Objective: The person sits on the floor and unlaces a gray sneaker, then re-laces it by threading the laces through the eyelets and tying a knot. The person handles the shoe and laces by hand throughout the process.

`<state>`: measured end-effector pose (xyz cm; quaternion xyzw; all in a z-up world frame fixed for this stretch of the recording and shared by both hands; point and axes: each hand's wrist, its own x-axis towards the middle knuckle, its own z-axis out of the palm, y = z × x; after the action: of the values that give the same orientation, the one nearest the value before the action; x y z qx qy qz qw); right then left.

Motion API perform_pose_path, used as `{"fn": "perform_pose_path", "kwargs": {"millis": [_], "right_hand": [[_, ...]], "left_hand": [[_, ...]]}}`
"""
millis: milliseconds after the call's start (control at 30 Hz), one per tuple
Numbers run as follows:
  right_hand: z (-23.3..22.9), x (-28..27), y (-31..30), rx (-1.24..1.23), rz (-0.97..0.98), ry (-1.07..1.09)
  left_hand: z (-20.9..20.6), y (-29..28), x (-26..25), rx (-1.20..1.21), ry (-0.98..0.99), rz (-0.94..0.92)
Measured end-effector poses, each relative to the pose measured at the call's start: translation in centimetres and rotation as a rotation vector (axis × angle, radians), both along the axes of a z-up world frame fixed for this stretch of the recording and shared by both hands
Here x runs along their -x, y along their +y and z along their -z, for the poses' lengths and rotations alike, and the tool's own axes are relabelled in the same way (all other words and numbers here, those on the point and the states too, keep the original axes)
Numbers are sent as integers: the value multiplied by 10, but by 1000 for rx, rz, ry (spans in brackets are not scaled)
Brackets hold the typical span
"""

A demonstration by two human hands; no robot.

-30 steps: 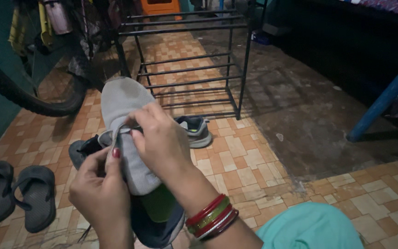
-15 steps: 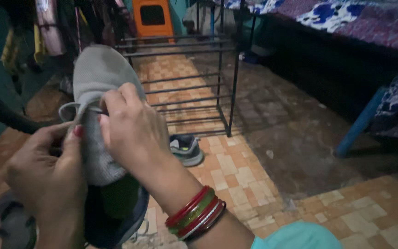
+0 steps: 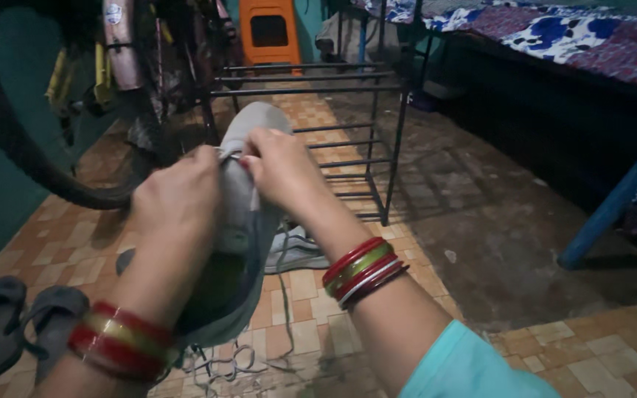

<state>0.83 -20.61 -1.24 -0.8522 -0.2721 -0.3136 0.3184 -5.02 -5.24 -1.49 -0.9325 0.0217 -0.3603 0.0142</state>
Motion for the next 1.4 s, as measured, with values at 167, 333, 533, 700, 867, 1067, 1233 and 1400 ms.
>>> {"fn": "perform_pose_path", "kwargs": {"millis": [167,333,533,700,867,1067,1233,1400], "right_hand": [[2,-10,-1,16,119,213],[-1,-14,5,158,229,210],[-3,-12,4,274,302,169],[2,-27,-9,-21,0,32],[15,-24,-28,-514,-666,270],[-14,-11,-32,75,-49,224],[-34,-4,-23,177,175,3],[-40,-12,-27,-34,-6,-71]], "left_hand": [[0,0,-24,-161,-25,74],[-4,-5,-33,-202,89,60],[-8,-10,-37,-123,129,39],[-25,0,-34,-9,196,15],[-48,2,-22,77,229,-42],[-51,-15,-10,-49,250,17],[-52,-24,-10,-133,105,62],[-57,-25,-11,-132,38,80]]}}
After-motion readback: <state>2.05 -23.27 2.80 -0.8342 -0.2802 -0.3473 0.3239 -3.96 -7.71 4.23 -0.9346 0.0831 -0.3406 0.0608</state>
